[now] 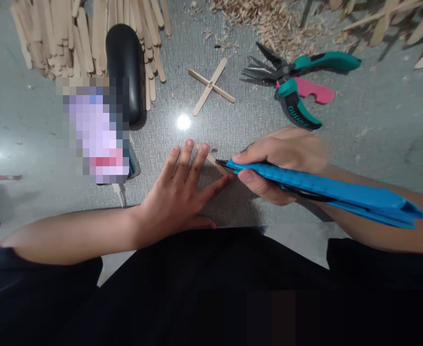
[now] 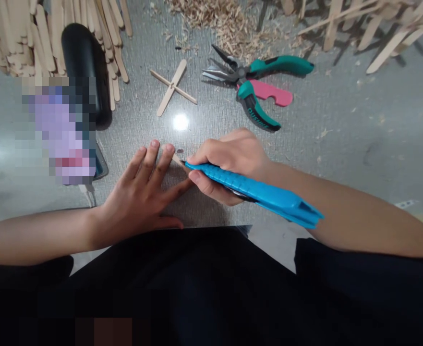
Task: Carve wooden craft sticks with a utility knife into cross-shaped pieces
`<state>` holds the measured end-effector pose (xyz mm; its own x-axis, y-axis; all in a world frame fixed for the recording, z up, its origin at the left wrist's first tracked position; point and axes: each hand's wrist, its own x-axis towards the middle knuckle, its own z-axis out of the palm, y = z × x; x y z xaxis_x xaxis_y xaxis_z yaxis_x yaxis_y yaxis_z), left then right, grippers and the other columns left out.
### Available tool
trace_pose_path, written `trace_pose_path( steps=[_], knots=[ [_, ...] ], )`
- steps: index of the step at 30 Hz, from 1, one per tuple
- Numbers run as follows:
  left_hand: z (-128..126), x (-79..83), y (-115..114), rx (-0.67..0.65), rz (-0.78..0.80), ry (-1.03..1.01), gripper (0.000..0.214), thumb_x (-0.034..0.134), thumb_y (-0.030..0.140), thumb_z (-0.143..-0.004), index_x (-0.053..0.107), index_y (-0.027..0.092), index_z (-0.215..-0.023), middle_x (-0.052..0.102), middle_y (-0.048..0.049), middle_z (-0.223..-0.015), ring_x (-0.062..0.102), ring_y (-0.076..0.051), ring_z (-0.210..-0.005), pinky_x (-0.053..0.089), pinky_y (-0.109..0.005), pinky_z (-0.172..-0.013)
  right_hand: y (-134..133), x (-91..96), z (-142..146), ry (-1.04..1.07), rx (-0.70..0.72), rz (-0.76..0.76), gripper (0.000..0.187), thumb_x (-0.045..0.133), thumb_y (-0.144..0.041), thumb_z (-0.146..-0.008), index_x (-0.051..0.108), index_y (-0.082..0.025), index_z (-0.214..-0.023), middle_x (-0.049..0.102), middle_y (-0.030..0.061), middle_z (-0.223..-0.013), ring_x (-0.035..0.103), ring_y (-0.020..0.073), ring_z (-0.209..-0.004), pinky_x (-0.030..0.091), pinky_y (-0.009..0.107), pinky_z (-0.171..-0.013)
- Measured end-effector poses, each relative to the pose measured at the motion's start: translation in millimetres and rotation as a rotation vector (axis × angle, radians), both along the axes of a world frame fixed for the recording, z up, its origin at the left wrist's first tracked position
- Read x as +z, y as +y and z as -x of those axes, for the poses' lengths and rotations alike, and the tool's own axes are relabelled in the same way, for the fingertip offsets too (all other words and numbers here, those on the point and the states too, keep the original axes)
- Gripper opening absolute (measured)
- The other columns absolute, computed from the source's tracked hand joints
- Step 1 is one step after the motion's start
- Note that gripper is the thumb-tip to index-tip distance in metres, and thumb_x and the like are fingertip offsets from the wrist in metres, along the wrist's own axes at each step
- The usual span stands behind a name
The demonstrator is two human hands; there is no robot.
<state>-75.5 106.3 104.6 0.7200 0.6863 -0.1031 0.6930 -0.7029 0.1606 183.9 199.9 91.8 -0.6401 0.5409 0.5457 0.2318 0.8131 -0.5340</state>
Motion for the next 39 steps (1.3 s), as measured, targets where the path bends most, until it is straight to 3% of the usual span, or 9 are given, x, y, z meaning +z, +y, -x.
trace_pose_path(
  steps=[6,10,16,22,32,39],
  knots=[
    [0.4,3.2,1.4,-0.031,-0.027,-0.002,0.145,0.084,0.093,-0.079,0.014,0.027,-0.188,0.036,-0.0357,-0.185,0.041,-0.065,-0.168,0.044,-0.078,-0.133,-0.2,7.1,-1.1,-0.021,0.021,0.009,0.003,0.067,-0.029,-0.101,0.068,-0.031,-0.103,0.074,-0.0076,-0.066,0.071,0.0164,-0.051,0.053,0.032,-0.046],
    [-0.2,3.7,1.7,-0.034,0.014,0.001,0.139,0.086,0.090,-0.081,0.020,0.030,-0.187,0.030,-0.0330,-0.189,0.038,-0.066,-0.169,0.041,-0.081,-0.133,-1.4,10.0,-3.4,-0.033,-0.028,0.018,0.003,0.067,-0.031,-0.102,0.071,-0.031,-0.102,0.075,-0.0072,-0.066,0.070,0.0158,-0.050,0.054,0.032,-0.048],
    [-0.9,3.2,1.0,-0.025,0.034,-0.007,0.133,0.087,0.088,-0.081,0.027,0.033,-0.186,0.029,-0.0301,-0.191,0.037,-0.066,-0.170,0.040,-0.081,-0.134,-4.4,14.4,-5.2,-0.057,-0.081,0.183,0.009,0.070,-0.033,-0.104,0.075,-0.031,-0.097,0.073,-0.0072,-0.064,0.066,0.0129,-0.049,0.050,0.028,-0.047],
    [-1.7,3.2,2.1,-0.024,0.051,-0.007,0.132,0.087,0.088,-0.080,0.029,0.033,-0.185,0.028,-0.0300,-0.191,0.035,-0.066,-0.171,0.038,-0.081,-0.134,-4.7,18.1,-6.3,-0.104,-0.052,0.121,0.007,0.068,-0.034,-0.105,0.072,-0.031,-0.100,0.071,-0.0071,-0.061,0.068,0.0153,-0.049,0.053,0.030,-0.048],
    [-3.9,-0.1,1.9,0.001,0.057,-0.039,0.136,0.087,0.088,-0.082,0.021,0.033,-0.187,0.031,-0.0274,-0.191,0.037,-0.063,-0.172,0.039,-0.080,-0.135,-3.7,14.0,-1.8,-0.021,0.064,0.074,0.008,0.072,-0.024,-0.091,0.072,-0.027,-0.098,0.071,-0.0034,-0.065,0.066,0.0176,-0.045,0.055,0.033,-0.043],
    [-4.4,-0.7,2.2,-0.001,0.034,-0.030,0.135,0.081,0.094,-0.082,0.023,0.031,-0.187,0.036,-0.0286,-0.188,0.038,-0.063,-0.171,0.042,-0.078,-0.134,-3.8,22.3,5.6,-0.085,0.118,-0.024,0.010,0.073,-0.022,-0.094,0.068,-0.028,-0.100,0.075,-0.0021,-0.068,0.067,0.0182,-0.049,0.057,0.034,-0.045]
  ],
)
